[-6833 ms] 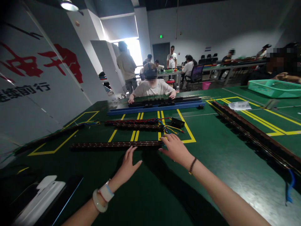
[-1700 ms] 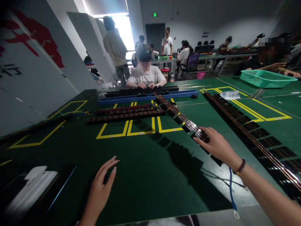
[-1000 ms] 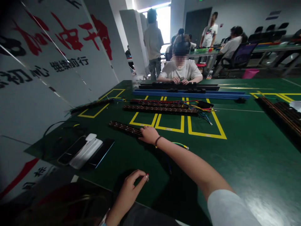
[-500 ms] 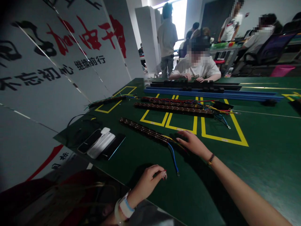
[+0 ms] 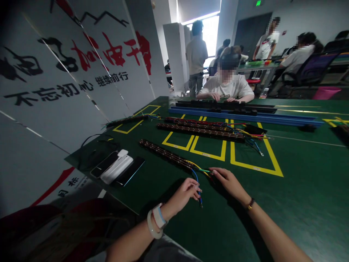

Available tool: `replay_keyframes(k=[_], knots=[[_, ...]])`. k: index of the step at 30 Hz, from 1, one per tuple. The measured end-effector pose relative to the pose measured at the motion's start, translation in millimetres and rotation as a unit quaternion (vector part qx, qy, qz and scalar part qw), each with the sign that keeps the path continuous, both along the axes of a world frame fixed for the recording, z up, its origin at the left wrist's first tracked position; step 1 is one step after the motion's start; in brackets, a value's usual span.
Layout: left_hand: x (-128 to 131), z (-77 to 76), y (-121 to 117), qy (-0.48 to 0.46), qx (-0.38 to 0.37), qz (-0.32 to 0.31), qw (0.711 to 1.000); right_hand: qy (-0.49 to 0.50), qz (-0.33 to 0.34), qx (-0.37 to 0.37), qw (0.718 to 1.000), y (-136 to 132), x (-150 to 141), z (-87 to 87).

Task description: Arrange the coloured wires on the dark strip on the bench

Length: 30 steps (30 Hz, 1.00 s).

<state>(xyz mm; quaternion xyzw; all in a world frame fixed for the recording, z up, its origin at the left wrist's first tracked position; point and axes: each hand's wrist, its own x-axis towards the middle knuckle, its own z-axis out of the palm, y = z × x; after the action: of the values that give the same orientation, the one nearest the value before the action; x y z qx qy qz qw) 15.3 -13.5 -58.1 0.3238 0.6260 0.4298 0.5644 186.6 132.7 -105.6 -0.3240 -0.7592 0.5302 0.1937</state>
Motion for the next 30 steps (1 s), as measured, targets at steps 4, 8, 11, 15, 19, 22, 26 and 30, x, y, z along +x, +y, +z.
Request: replay_keyframes(k=[4, 8, 11, 15, 19, 22, 26, 30], knots=[[-2, -0.9, 12, -0.123, -0.052, 0.05, 0.99, 0.005, 0.017, 0.008, 1.0, -4, 0, -3.2], [-8, 2.2, 21, -0.166, -0.065, 0.018, 0.984, 0.022, 0.027, 0.056, 0.998, -14, -5, -1.5], [-7, 3.7, 28, -0.155, -0.066, -0.015, 0.986, 0.052, 0.032, 0.086, 0.994, -20, -10, 2.9], [-1, 4.8, 37, -0.13, -0.062, -0.019, 0.989, 0.077, 0.048, 0.017, 0.996, -23, -13, 7.6], [5, 0.7, 49, -0.168, -0.073, -0.037, 0.982, 0.094, 0.04, -0.086, 0.991, -17, -14, 8.8], [7, -5.8, 58, -0.206, -0.107, -0.048, 0.972, 0.084, 0.057, -0.128, 0.987, -11, -17, 11.9], [3, -13.4, 67, -0.245, -0.129, -0.084, 0.957, 0.021, 0.093, -0.141, 0.985, -4, -24, 13.7], [-4, -18.3, 69, -0.293, -0.126, -0.134, 0.938, 0.008, 0.058, -0.105, 0.993, -2, -27, 5.8]])
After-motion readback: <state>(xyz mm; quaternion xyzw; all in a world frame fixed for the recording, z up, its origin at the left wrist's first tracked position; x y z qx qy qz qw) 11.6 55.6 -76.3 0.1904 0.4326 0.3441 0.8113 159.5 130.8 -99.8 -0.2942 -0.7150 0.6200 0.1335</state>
